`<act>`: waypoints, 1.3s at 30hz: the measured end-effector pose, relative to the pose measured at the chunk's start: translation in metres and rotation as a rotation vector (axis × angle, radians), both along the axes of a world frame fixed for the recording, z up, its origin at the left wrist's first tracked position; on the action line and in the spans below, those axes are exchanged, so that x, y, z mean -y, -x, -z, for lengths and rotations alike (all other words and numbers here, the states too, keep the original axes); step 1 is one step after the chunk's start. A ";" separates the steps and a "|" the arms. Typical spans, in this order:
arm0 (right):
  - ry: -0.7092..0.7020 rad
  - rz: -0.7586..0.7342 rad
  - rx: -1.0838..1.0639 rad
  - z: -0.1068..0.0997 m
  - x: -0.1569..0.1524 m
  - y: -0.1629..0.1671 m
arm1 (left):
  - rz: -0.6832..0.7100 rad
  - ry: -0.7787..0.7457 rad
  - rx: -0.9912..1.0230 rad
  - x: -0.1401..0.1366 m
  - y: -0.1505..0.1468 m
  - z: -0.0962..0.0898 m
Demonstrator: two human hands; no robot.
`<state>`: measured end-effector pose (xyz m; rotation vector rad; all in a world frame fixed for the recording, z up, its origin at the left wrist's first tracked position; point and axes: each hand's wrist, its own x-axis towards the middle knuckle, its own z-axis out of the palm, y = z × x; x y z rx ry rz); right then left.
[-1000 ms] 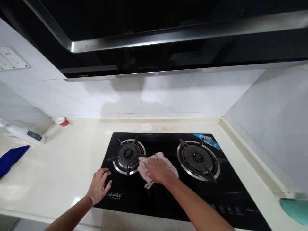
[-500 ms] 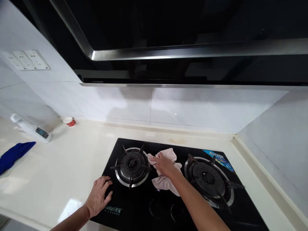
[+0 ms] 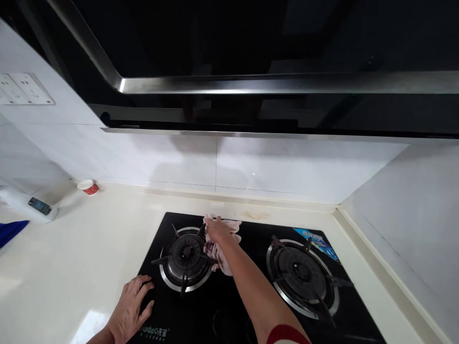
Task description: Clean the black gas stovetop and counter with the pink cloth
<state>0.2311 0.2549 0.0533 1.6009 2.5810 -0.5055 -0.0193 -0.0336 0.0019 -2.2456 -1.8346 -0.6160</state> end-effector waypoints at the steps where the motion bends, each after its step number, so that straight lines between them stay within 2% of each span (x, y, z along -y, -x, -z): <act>1: -0.027 0.028 -0.001 0.000 0.003 -0.004 | -0.001 -0.003 -0.004 -0.001 0.000 0.000; 4: -0.144 0.132 0.005 0.000 0.008 -0.030 | -0.002 -0.009 -0.012 -0.002 0.001 0.001; 7: -0.250 0.236 0.038 0.000 0.009 -0.073 | 0.005 -0.021 -0.017 -0.003 0.003 0.002; 11: -0.275 0.386 0.097 0.003 0.006 -0.118 | 0.011 -0.043 -0.022 -0.004 0.004 0.004; 14: -0.269 0.504 0.115 0.006 0.004 -0.123 | 0.012 -0.055 -0.017 -0.004 0.003 0.002; 18: -0.217 0.595 0.103 0.009 0.005 -0.109 | 0.013 -0.061 -0.004 -0.004 0.002 0.000; 21: -0.136 0.523 0.082 0.015 0.023 -0.102 | 0.011 -0.062 0.003 -0.005 0.002 0.001; 26: 0.063 0.154 0.014 0.034 0.096 -0.107 | 0.019 -0.075 -0.002 -0.006 0.003 0.002; 30: 0.051 -0.030 -0.111 0.039 0.144 -0.107 | 0.018 -0.086 -0.014 -0.006 0.003 0.002; 32: 0.011 -0.070 -0.170 0.034 0.145 -0.102 | 0.017 -0.082 -0.015 -0.006 0.004 0.003; 35: -0.082 -0.074 -0.165 0.022 0.120 -0.093 | 0.007 -0.068 -0.012 -0.006 0.005 0.005; 37: -0.137 -0.018 -0.113 0.015 0.095 -0.091 | 0.002 -0.058 -0.012 -0.006 0.006 0.005; 39: -0.178 0.104 -0.061 0.011 0.069 -0.096 | 0.004 -0.050 -0.015 -0.005 0.005 0.003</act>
